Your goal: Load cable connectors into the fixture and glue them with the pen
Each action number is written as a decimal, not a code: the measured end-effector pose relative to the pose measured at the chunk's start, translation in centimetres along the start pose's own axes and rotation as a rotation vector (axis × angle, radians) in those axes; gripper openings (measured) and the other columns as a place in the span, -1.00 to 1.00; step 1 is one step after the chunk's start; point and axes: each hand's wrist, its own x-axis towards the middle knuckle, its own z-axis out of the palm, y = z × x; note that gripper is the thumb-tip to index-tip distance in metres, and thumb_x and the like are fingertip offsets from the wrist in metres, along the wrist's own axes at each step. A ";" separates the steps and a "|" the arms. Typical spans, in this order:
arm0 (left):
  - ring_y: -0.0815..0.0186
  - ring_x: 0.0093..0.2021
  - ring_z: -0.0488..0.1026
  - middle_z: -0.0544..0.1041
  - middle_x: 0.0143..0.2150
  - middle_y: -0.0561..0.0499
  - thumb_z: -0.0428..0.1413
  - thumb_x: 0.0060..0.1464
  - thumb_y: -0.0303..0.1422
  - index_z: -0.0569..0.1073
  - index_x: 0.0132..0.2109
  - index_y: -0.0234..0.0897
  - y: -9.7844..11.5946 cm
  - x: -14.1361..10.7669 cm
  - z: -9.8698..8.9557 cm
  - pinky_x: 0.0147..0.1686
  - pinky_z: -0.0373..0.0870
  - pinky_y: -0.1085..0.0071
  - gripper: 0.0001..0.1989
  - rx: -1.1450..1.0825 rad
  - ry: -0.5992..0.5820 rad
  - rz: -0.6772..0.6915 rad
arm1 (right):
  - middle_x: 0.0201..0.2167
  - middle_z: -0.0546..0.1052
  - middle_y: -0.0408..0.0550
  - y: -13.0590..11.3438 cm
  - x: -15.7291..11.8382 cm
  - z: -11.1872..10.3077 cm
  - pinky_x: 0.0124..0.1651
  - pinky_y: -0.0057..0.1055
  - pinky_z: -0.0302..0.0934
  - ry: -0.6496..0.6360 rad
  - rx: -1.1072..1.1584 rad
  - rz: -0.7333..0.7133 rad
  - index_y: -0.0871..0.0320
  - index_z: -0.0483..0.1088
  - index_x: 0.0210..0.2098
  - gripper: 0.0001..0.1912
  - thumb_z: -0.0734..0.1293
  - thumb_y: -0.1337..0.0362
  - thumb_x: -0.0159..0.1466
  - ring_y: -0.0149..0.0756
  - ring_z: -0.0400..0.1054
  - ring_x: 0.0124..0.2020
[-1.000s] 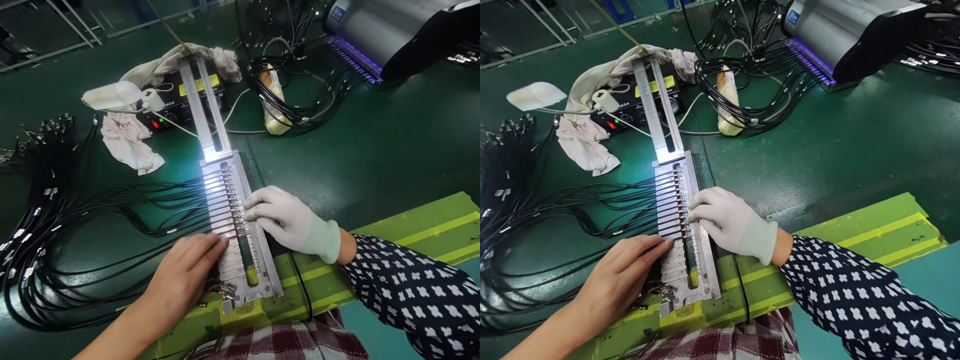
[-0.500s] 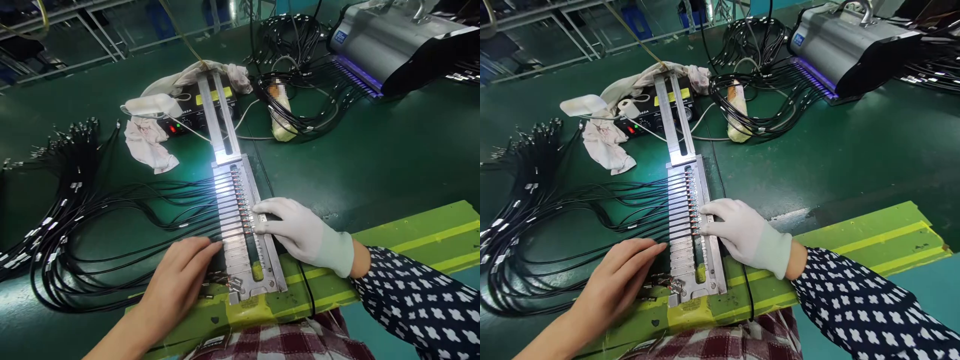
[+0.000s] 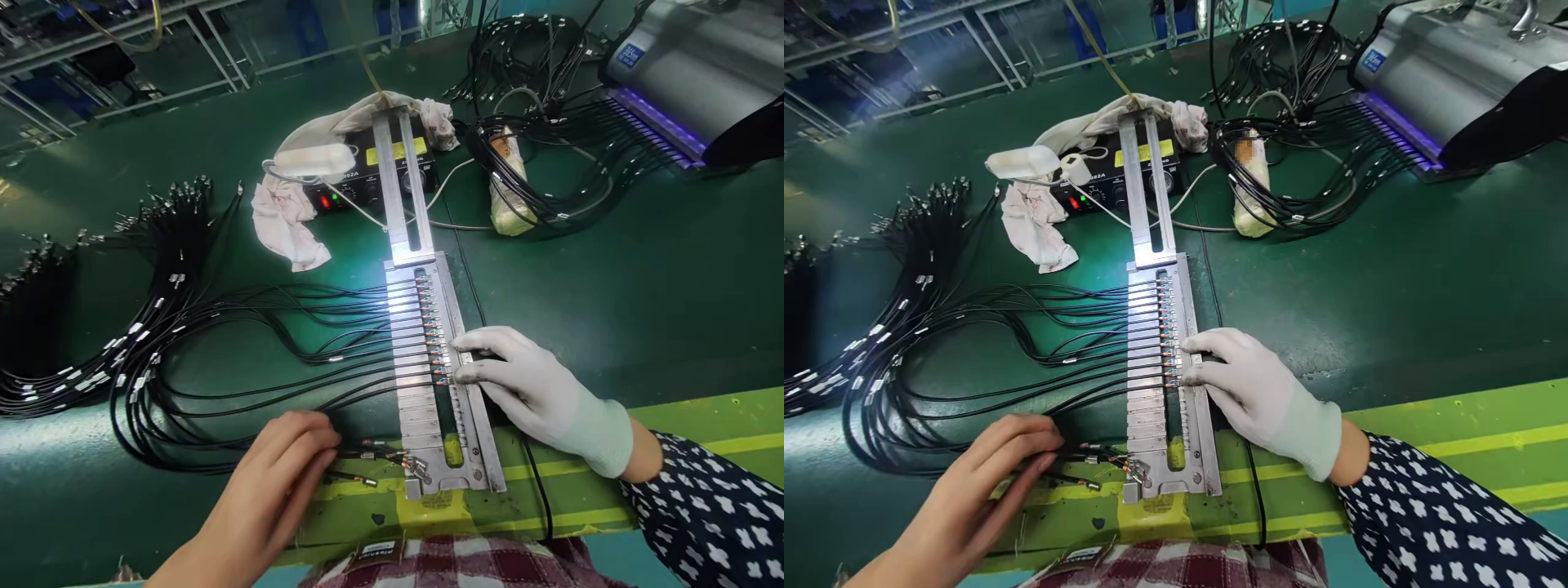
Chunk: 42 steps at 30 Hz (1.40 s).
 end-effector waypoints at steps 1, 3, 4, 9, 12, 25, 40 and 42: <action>0.29 -0.07 0.39 0.46 -0.11 -0.05 -0.02 0.29 -0.50 0.42 -0.03 -0.22 0.1 -0.1 -0.2 -0.08 0.36 0.41 -0.80 -0.017 -0.012 0.012 | 0.14 0.35 0.07 0.0 0.0 0.0 0.12 -0.02 0.26 -0.001 0.000 0.002 0.12 0.43 -0.06 -0.72 0.18 0.49 0.35 -0.06 0.23 0.16; 0.30 -0.10 0.39 0.46 -0.12 -0.05 -0.03 0.28 -0.52 0.43 -0.01 -0.21 0.2 -0.2 -0.2 -0.11 0.36 0.41 -0.77 -0.045 -0.060 0.050 | 0.14 0.35 0.06 0.1 0.1 0.1 0.13 -0.02 0.25 -0.002 0.003 0.006 0.12 0.43 -0.06 -0.72 0.18 0.48 0.36 -0.07 0.23 0.16; 0.31 -0.11 0.39 0.46 -0.12 -0.05 -0.03 0.29 -0.53 0.43 0.02 -0.21 0.1 -0.1 0.0 -0.12 0.36 0.41 -0.75 -0.045 -0.072 0.059 | 0.14 0.35 0.06 0.2 0.1 0.1 0.13 -0.03 0.24 -0.002 0.004 0.009 0.12 0.43 -0.06 -0.72 0.18 0.48 0.36 -0.07 0.23 0.16; 0.31 -0.15 0.36 0.41 -0.14 -0.05 -0.01 0.30 -0.52 0.43 -0.03 -0.20 -0.2 1.1 1.2 -0.17 0.34 0.41 -0.80 -0.025 -0.083 -0.005 | 0.15 0.35 0.06 -0.1 -0.4 0.1 0.15 -0.05 0.23 0.014 0.009 -0.001 0.12 0.41 -0.04 -0.73 0.19 0.49 0.37 -0.09 0.21 0.18; 0.32 -0.16 0.35 0.41 -0.18 -0.03 -0.02 0.29 -0.54 0.39 -0.12 -0.22 -0.1 1.8 1.2 -0.18 0.35 0.44 -0.85 -0.095 -0.090 -0.016 | 0.15 0.35 0.07 -0.5 -1.2 0.0 0.13 -0.06 0.25 0.036 0.046 0.029 0.10 0.40 0.00 -0.71 0.18 0.48 0.38 -0.09 0.23 0.17; 0.27 -0.07 0.38 0.39 -0.04 -0.15 -0.12 0.24 -0.63 0.23 0.34 -0.26 -0.2 4.4 2.9 -0.09 0.42 0.40 -0.45 0.139 -0.083 0.203 | 0.08 0.41 0.03 -0.7 -1.1 -0.1 0.10 -0.14 0.27 0.090 0.102 0.173 0.09 0.44 -0.05 -0.73 0.19 0.46 0.38 -0.15 0.30 0.10; 0.31 -0.03 0.41 0.42 0.00 -0.10 -0.15 0.25 -0.62 0.26 0.31 -0.21 -0.4 5.6 1.6 -0.03 0.41 0.47 -0.46 0.093 -0.168 0.188 | 0.07 0.42 0.04 -0.4 -1.0 0.1 0.06 -0.12 0.30 0.102 0.115 0.190 0.10 0.44 -0.04 -0.73 0.19 0.45 0.37 -0.13 0.32 0.06; 0.30 -0.02 0.39 0.41 0.02 -0.11 -0.14 0.25 -0.62 0.28 0.29 -0.23 -0.6 5.6 1.9 -0.04 0.40 0.47 -0.48 0.067 -0.175 0.184 | 0.07 0.41 0.06 -0.3 -1.0 0.0 0.06 -0.11 0.29 0.091 0.072 0.152 0.13 0.43 -0.04 -0.74 0.19 0.46 0.36 -0.13 0.30 0.06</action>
